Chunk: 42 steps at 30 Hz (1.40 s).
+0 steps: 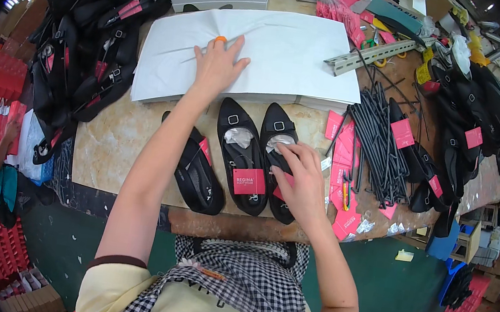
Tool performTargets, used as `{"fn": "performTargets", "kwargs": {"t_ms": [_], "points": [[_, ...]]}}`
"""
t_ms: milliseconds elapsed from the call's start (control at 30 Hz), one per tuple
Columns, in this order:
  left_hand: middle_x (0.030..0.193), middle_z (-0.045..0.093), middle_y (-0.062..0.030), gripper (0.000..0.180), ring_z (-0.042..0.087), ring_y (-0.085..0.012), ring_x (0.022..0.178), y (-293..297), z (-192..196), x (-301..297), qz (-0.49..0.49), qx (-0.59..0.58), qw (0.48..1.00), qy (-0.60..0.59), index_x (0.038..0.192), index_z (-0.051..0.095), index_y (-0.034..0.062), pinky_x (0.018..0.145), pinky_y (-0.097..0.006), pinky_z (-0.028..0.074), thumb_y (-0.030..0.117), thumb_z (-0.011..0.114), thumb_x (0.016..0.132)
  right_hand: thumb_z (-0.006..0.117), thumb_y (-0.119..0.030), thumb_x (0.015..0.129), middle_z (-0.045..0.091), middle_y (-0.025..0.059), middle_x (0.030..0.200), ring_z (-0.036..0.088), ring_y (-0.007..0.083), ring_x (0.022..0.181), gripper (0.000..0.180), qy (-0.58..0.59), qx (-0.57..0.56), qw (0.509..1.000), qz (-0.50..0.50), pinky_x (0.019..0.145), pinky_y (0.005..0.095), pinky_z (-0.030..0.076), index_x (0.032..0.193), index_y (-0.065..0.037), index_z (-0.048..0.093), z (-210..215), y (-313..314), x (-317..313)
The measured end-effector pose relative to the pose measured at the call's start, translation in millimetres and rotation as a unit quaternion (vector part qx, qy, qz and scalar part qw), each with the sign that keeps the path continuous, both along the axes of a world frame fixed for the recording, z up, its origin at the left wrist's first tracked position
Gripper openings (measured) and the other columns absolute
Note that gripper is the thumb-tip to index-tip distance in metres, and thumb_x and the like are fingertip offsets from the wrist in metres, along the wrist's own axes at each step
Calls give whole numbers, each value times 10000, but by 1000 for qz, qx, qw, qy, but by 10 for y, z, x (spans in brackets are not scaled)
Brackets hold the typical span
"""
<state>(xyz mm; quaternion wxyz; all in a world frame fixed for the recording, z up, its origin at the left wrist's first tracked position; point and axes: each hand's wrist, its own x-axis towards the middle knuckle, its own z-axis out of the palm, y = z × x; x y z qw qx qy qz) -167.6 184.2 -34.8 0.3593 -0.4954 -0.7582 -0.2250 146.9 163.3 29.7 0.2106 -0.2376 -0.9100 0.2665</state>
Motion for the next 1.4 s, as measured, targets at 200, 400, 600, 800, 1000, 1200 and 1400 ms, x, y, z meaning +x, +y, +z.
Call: {"fn": "performTargets", "kwargs": {"t_ms": [200,400,600,800,1000,1200,1400], "points": [[860,583,-132,187,594,-296,820,-828,917,1712,-407,-95,869,-266,660,559,89,663,-415,497,193,674,764,583,-251,959,548,124,1329,512,220,1252,523,293,-628,702,-167,1036,391,435,1427,-75,430,5,150,241],[1156,633,-191,130,659,-283,971,-1334,1187,1729,-376,40,883,-278,796,698,124,830,-374,528,191,738,693,544,-255,948,608,138,1238,598,236,1144,504,112,-621,776,16,976,396,498,1386,-24,455,17,117,230],[1032,685,-140,442,690,-267,823,-1729,878,1474,-43,114,805,-580,1274,538,42,787,-323,540,151,622,854,686,-45,827,323,184,1529,314,291,1420,731,133,-414,898,66,1166,439,238,1464,-8,327,432,-109,-225],[1348,543,-119,544,556,-260,1200,-2042,689,1196,-167,146,450,-865,1449,391,26,1052,-379,403,341,433,1007,707,7,754,662,177,1167,654,272,1086,627,91,-198,965,149,910,380,530,1350,-101,547,115,-289,-889],[950,644,-262,642,644,-374,847,-2028,462,1444,-75,-112,914,-383,1269,513,-50,766,-397,512,433,657,871,599,-65,922,649,82,1203,618,148,1092,386,277,-569,774,33,943,317,497,1294,30,559,162,-72,-1423],[708,625,-160,386,642,-283,634,-1920,347,1035,-56,-170,758,-627,872,577,-15,586,-397,479,355,687,858,612,-148,936,585,97,1305,592,178,1149,461,315,-628,710,53,988,323,472,1358,2,506,272,51,-1162],[770,640,-71,253,606,-127,761,-2240,125,1091,-294,244,371,-847,844,570,-24,742,-256,447,202,542,955,601,-219,927,498,86,1408,536,194,1229,589,303,-694,652,34,1049,336,425,1440,-14,397,176,254,-895]]}}
